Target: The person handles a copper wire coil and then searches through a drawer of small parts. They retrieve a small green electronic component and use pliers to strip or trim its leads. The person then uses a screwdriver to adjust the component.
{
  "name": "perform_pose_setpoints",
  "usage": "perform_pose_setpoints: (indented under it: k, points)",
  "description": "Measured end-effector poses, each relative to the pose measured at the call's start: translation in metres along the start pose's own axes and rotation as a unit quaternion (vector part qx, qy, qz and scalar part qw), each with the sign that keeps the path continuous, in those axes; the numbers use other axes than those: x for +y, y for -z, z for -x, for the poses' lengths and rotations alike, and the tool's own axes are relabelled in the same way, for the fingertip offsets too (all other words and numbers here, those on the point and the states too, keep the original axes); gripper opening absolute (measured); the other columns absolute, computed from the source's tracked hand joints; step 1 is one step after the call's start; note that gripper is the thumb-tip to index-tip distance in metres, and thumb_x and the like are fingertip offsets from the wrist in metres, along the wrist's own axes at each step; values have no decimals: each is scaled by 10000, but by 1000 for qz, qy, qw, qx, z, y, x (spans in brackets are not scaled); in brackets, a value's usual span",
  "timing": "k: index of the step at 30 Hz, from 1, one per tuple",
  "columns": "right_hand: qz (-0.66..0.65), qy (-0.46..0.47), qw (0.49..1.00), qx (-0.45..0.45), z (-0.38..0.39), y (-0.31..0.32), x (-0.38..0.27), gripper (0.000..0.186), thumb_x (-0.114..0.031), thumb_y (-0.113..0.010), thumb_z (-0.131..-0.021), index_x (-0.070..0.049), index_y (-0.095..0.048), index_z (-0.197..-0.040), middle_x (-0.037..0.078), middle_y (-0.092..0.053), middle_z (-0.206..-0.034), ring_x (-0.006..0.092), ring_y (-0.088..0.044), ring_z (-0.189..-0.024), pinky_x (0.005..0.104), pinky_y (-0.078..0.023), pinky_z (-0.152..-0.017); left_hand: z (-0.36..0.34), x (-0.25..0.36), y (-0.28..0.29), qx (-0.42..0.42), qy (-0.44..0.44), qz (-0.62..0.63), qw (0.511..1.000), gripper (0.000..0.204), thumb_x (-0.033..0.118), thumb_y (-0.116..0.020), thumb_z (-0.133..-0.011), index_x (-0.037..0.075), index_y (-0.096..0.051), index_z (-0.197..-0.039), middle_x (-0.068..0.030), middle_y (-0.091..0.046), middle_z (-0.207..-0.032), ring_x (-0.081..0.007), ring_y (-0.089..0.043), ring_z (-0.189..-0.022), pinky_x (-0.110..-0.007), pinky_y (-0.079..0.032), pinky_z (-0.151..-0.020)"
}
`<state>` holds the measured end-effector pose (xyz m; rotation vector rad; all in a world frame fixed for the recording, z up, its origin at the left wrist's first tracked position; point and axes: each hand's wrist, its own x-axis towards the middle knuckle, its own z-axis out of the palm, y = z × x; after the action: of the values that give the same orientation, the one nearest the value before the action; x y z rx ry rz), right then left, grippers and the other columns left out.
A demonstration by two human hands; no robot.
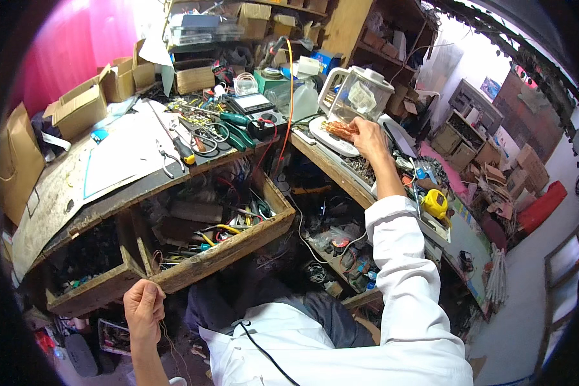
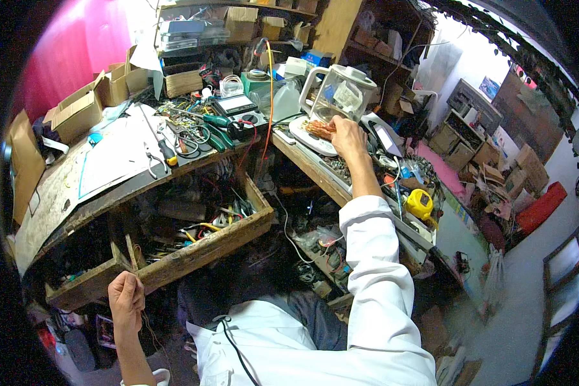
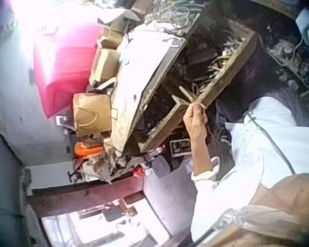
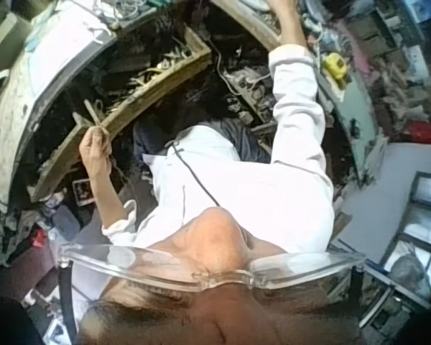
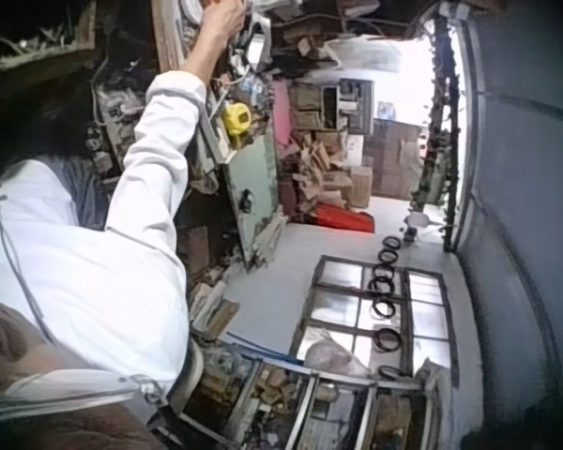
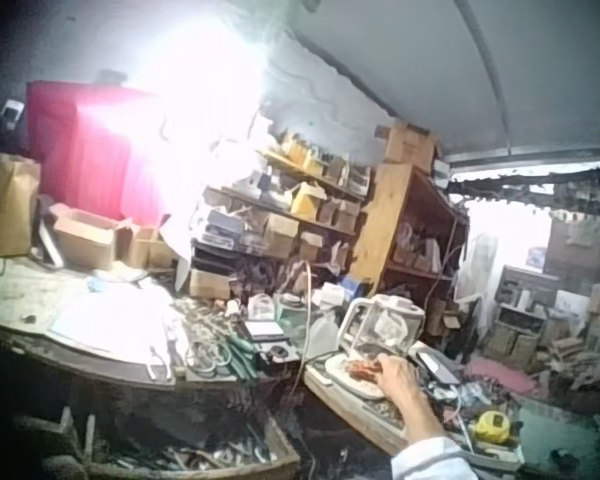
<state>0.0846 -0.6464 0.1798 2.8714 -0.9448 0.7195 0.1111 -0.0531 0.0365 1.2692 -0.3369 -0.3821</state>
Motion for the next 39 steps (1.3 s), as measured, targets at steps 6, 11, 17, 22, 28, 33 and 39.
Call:
perform_pose_setpoints:
  k: [6,11,17,22,28,33,39]
  points:
    - [-53,-7,998,39,-4,1,16,359,-142,-719,-823,-151,-701,-1182,184,-748,-1085,381,-706,-1036,471,-545,-886,3,-8,3,3,16,5,1000,330,295,-630,-1061,56,-607,-834,89,-390,-572,2,-280,-451,-192,-205,-409]
    - [-72,-6,996,58,2,16,2,327,-122,-709,-883,-146,-690,-1208,170,-734,-1156,392,-692,-1077,485,-538,-892,6,-7,3,8,34,7,999,300,275,-619,-1066,54,-613,-864,90,-386,-579,4,-287,-455,-182,-212,-413]
    - [-167,161,970,72,22,39,-34,279,-39,-695,-883,-52,-683,-1161,179,-740,-1083,326,-720,-1027,423,-556,-877,-4,13,-13,4,116,49,992,199,211,-578,-1073,34,-635,-1002,78,-428,-651,5,-334,-478,-165,-263,-410]
    - [-199,370,906,-57,69,41,-113,239,-19,-732,-844,-25,-670,-1075,151,-715,-1010,356,-695,-954,412,-540,-846,-11,30,-39,10,36,-31,999,224,195,-542,-1086,34,-640,-964,27,-515,-688,-39,-431,-486,-196,-348,-420]
    - [-201,507,815,-194,117,18,-184,250,-66,-755,-839,-91,-662,-1070,92,-705,-981,317,-684,-962,426,-546,-835,-28,55,-85,-68,-102,-153,981,271,168,-537,-1078,-31,-654,-937,-99,-674,-1047,-158,-626,-961,-284,-489,-862]
    - [-270,500,770,-290,131,11,-231,440,-107,-808,-825,-61,-561,-1186,146,-735,-976,337,-727,-901,423,-568,-766,-38,53,-94,-117,-154,-183,964,247,164,-583,-1051,-13,-696,-921,-211,-617,-1373,-295,-552,-1329,-381,-449,-1067]
    - [-421,447,686,-391,135,16,-253,668,-73,-861,-766,3,-486,-1313,178,-752,-912,286,-766,-882,389,-606,-783,-44,46,-83,-120,-183,-326,920,207,183,-663,-1015,-18,-696,-976,-231,-586,-1366,-298,-642,-1169,-376,-535,-931]
